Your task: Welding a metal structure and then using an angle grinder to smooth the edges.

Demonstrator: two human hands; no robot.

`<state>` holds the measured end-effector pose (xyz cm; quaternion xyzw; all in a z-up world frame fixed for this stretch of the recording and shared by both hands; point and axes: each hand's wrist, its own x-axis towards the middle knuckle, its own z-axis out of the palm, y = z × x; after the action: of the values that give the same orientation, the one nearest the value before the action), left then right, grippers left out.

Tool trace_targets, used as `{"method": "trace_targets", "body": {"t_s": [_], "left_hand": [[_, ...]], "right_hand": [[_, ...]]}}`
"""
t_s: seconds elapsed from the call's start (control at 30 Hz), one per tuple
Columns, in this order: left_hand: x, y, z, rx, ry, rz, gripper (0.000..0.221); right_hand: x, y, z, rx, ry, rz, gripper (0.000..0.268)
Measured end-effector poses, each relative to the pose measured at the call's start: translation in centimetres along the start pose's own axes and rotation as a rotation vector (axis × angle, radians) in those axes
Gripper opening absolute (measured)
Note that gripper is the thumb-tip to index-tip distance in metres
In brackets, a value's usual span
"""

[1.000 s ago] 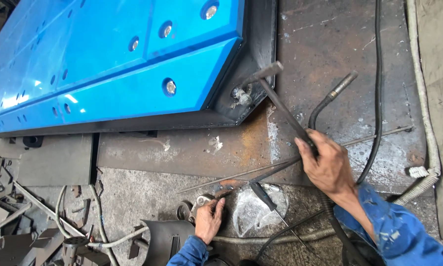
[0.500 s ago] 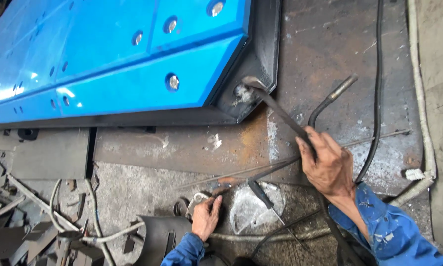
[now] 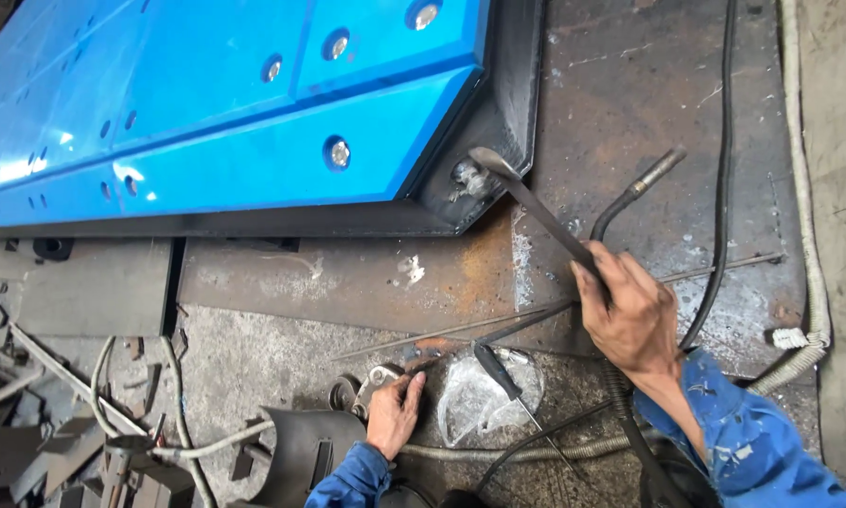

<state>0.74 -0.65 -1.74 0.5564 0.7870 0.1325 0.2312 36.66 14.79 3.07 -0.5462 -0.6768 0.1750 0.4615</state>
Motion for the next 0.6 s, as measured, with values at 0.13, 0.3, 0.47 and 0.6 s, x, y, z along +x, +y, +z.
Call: {"method": "trace_targets", "body": {"t_s": [0.13, 0.3, 0.47, 0.6], "left_hand": [[0.0, -1.5, 0.7, -0.006, 0.012, 0.056, 0.046], [0.0, -0.5, 0.4, -0.043, 0.011, -0.008, 0.045], [-0.4, -0.6, 0.5, -0.065, 0.018, -0.003, 0.042], [-0.6, 0.1, 0.4, -0.088, 0.012, -0.007, 0.043]], "right_hand": [[0.4, -0.5, -0.2, -0.001, -0.009, -0.054, 0.026], [0.3, -0.2, 0.2, -0.009, -0.033, -0.030, 0.027], [0.4, -0.7, -0.4, -0.045, -0.024, 0.016, 0.025], [0.6, -1.3, -0.9, -0.038, -0.035, -0.008, 0.024]]}}
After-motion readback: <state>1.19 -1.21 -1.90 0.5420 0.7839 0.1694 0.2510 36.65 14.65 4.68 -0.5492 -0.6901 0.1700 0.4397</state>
